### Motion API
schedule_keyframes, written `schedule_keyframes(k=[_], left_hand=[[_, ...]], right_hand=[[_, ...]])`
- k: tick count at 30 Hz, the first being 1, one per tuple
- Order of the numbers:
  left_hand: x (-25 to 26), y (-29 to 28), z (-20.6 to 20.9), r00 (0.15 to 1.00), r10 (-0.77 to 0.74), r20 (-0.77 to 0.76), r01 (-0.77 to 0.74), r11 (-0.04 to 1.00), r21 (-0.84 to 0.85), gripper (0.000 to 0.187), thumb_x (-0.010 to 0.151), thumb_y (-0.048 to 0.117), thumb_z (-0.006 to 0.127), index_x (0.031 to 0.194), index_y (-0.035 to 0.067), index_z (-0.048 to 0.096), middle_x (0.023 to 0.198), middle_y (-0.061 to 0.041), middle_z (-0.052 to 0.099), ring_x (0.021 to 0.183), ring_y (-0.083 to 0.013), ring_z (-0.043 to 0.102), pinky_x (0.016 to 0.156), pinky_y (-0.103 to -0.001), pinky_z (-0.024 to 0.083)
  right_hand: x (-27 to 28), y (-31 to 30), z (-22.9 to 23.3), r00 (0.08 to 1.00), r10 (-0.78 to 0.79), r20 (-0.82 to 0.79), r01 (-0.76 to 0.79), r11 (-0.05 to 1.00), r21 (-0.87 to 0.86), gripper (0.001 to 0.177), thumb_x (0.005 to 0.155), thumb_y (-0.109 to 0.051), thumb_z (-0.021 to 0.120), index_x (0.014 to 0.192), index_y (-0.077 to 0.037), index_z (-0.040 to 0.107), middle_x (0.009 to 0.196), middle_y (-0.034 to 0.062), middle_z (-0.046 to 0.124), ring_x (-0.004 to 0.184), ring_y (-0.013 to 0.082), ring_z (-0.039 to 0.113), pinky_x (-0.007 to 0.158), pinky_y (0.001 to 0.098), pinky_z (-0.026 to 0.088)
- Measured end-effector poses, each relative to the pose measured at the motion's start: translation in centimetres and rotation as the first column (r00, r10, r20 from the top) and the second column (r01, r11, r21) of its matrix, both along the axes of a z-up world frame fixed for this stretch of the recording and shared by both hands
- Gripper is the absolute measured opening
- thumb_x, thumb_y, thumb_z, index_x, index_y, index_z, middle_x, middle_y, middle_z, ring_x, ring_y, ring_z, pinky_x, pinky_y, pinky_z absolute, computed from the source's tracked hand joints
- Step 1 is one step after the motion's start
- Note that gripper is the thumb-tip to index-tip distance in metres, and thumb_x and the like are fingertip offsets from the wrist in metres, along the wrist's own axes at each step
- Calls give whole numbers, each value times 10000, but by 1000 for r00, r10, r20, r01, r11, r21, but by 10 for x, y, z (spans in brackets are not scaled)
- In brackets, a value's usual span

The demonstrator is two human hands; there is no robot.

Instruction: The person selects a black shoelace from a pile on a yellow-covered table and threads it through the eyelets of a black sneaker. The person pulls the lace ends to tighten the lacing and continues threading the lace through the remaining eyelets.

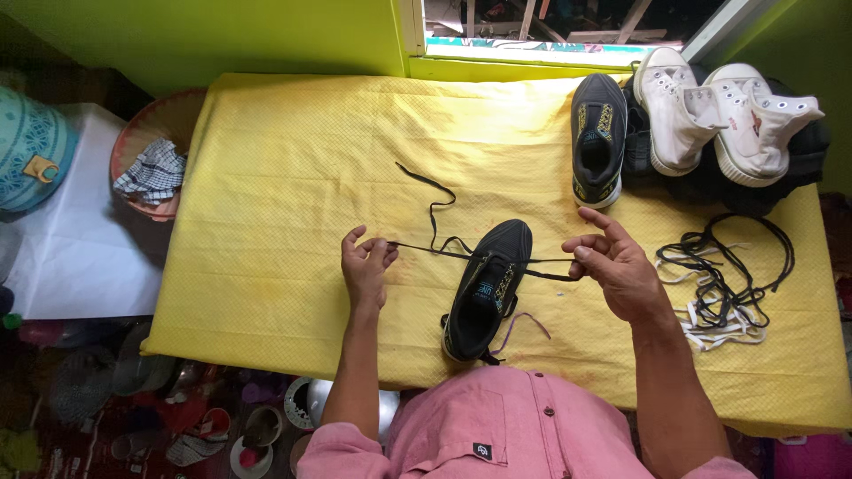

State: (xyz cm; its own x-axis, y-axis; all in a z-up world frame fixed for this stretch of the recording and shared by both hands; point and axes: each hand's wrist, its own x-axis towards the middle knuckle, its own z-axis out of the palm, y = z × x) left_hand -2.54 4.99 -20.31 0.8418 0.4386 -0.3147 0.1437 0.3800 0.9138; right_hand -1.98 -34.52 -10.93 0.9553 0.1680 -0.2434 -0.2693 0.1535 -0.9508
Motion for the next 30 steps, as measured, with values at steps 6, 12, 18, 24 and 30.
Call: schedule_keyframes(k=[6,12,18,24,30], left_hand=[[-2,4,-8,990,0,-142,30,976,213,488,946,43,623,1401,22,448,1066,-138,664,940,-205,707,862,-329,629],[-10,-30,-16,988,-102,-114,152,589,793,424,948,89,675,1356,24,576,1353,-149,615,1252,-297,586,1043,-433,498],[-14,-78,3,819,-572,-39,363,465,807,506,888,53,701,1380,92,587,1237,-55,715,1168,-227,665,1013,-425,496],[-6,-97,16,745,-666,26,274,341,899,517,884,48,722,1379,114,588,1014,19,774,1051,-213,695,955,-405,481],[-4,-87,3,797,-603,20,228,332,915,510,908,108,735,1396,121,589,959,25,783,979,-197,698,1025,-458,441]], right_hand=[[-3,8,-3,999,33,15,-32,997,-67,641,942,-49,643,1543,-16,421,1051,128,687,817,146,636,744,294,552],[-3,15,-3,999,53,7,-52,993,-108,627,933,-85,657,1521,-15,451,1046,128,704,851,146,640,764,310,552],[-3,19,3,998,62,21,-58,990,-126,606,932,-93,665,1502,-2,478,1044,121,705,852,142,629,768,303,539],[-6,17,11,997,62,45,-56,991,-125,594,936,-78,666,1497,-2,487,1048,119,706,862,144,631,780,299,538],[-5,24,12,994,96,56,-87,987,-135,589,925,-56,668,1485,-6,494,1068,112,692,930,153,648,829,320,561]])
